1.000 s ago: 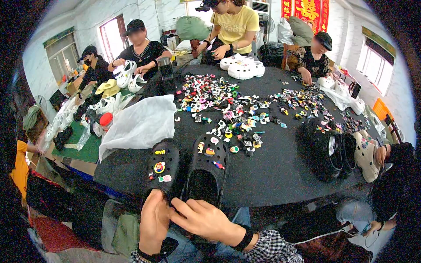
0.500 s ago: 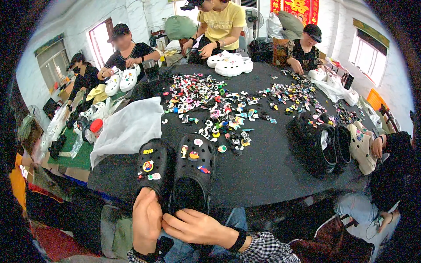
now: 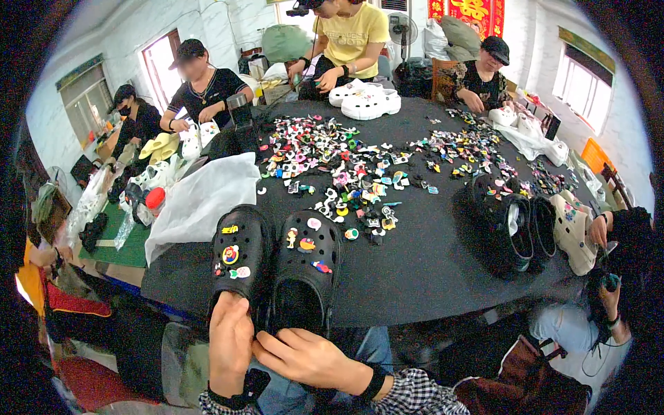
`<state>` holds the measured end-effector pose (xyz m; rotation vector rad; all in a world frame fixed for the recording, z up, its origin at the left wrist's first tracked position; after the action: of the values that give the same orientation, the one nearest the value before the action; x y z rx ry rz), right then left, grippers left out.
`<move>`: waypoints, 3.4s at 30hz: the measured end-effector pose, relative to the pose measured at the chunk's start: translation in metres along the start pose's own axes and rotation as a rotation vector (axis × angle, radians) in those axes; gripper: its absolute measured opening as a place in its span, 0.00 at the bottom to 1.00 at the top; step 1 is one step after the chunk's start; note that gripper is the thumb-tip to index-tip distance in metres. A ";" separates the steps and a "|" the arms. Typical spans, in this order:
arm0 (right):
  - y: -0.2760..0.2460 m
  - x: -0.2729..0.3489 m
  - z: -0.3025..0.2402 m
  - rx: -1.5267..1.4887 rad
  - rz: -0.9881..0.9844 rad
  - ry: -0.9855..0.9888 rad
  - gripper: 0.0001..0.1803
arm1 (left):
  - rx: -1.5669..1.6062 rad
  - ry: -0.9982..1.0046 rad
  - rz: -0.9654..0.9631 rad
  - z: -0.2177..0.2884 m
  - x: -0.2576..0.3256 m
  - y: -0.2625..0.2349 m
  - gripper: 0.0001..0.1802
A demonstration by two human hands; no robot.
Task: The recorder is attaching decorative charms to clogs at a manufacturing workstation.
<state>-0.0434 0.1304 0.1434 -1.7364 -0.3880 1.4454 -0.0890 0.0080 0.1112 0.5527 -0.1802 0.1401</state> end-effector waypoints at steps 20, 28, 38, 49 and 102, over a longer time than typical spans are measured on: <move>-0.009 0.015 0.006 -0.103 0.112 0.021 0.17 | -0.070 0.090 -0.115 0.016 -0.017 0.000 0.15; -0.003 -0.002 0.002 -0.083 0.029 0.145 0.25 | -0.034 0.013 -0.054 0.007 -0.007 -0.007 0.10; 0.006 -0.013 0.012 0.044 0.010 0.301 0.27 | 0.010 0.346 -0.145 0.052 0.059 0.010 0.28; -0.001 -0.008 0.008 -0.061 0.088 0.274 0.26 | -0.224 0.342 -0.144 0.025 0.071 -0.007 0.20; -0.111 0.045 0.153 -0.331 -0.007 0.625 0.07 | 0.633 -0.137 -0.145 -0.063 -0.008 0.057 0.17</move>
<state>-0.1417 0.2896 0.1963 -2.3341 -0.2996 0.7910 -0.0985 0.0889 0.0855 1.2048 -0.2285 0.0142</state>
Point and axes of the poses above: each hand's wrist, its own x-axis away from the middle knuckle, its own y-axis out of the palm, z = x × y, the point moved 7 cm from there along -x, towards the middle knuckle, and after that the axes turned 4 degrees about -y, right-handed, at the moved point
